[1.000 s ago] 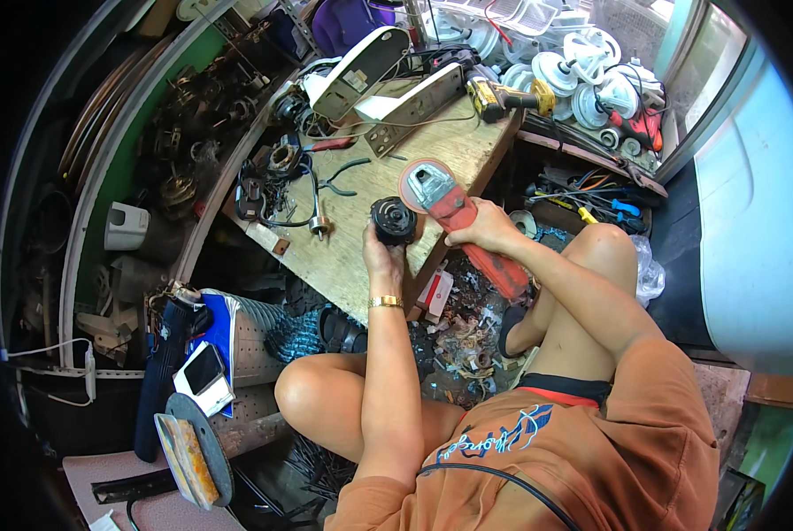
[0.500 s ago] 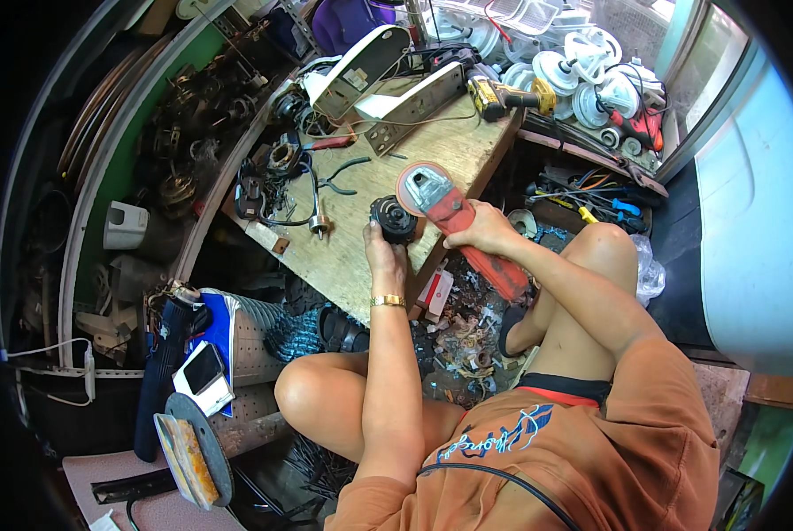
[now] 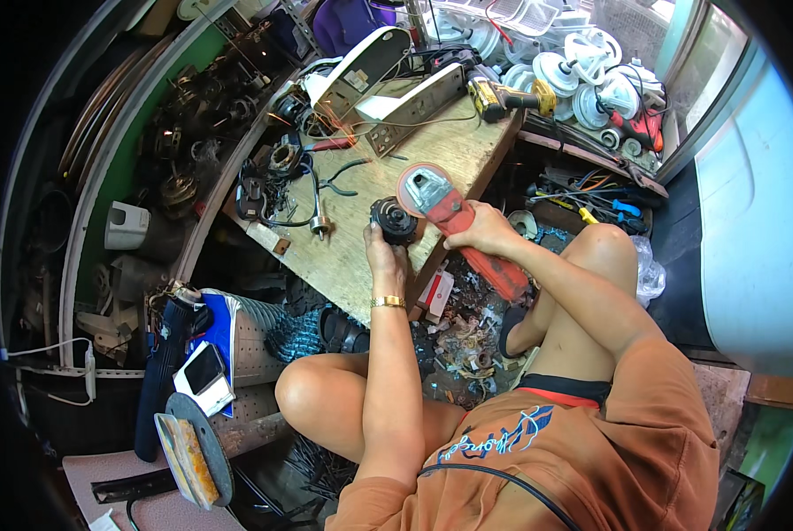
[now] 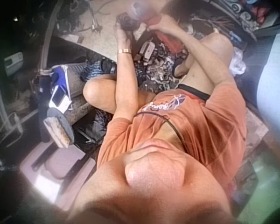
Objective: The person uses a red power grinder to smooth the surface of a metal component, then uses a screwdriver to work on a central hub of a machinery part.
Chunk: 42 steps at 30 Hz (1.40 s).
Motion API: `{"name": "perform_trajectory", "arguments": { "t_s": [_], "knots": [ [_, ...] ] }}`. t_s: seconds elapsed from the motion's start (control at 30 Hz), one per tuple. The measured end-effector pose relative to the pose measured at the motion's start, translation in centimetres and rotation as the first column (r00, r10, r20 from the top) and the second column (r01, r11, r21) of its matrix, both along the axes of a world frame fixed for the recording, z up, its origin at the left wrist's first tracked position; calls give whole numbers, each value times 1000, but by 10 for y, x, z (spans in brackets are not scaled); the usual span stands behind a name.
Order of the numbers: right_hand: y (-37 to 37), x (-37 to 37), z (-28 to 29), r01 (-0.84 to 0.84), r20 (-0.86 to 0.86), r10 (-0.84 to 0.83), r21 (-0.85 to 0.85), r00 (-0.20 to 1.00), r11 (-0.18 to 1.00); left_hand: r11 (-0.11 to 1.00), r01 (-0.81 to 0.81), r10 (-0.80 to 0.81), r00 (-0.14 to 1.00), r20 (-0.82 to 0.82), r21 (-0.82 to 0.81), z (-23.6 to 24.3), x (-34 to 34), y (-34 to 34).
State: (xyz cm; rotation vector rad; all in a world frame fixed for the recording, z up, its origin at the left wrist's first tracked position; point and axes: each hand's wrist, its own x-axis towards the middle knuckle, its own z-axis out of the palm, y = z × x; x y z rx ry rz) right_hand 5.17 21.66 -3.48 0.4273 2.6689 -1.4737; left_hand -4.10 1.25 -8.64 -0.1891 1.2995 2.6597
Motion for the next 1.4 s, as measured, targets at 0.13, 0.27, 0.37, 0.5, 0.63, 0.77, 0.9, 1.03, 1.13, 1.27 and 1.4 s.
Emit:
{"name": "perform_trajectory", "arguments": {
  "t_s": [0.13, 0.27, 0.37, 0.5, 0.63, 0.77, 0.9, 1.03, 1.13, 1.27, 1.4],
  "knots": [
    [-5, -2, 5, 8, -22, -8, -26, 1000, 1000, 976, 100, -112, 992, 51, 194, -7, -12, -20],
    [2, -3, 4, 32, -70, -35, -43, 997, 999, 970, 242, -240, 969, -65, 29, -11, -22, -32],
    [8, -2, 1, 14, -83, -20, -66, 996, 998, 954, 299, -298, 953, -46, 23, -5, -27, -41],
    [6, -2, -1, -5, -39, 3, -47, 999, 999, 994, 22, -20, 1000, 12, -111, -7, -23, -38],
    [4, -2, -3, -8, -27, 8, -13, 1000, 1000, 996, 64, -64, 998, 6, -68, -6, -26, -35],
    [4, -4, -6, -3, -37, 3, 12, 999, 1000, 997, 26, -29, 999, -29, -70, -1, -21, -25],
    [1, -3, -4, -2, -30, 3, 13, 1000, 1000, 997, -13, 11, 1000, -28, -77, 6, -15, -18],
    [-1, -3, 0, -17, -14, 17, 15, 1000, 1000, 997, -11, 9, 999, -31, -71, 13, -12, -15],
    [1, -2, 0, -14, -20, 15, 16, 1000, 1000, 997, -6, 5, 1000, -20, -74, 19, -9, -10],
    [-1, -2, 1, -25, -20, 25, 8, 999, 1000, 997, -16, 15, 1000, -14, -77, 20, -8, -11],
    [-2, -3, 1, -33, -11, 33, 10, 999, 999, 997, -25, 24, 1000, -20, -78, 16, -8, -12]
  ]
}}
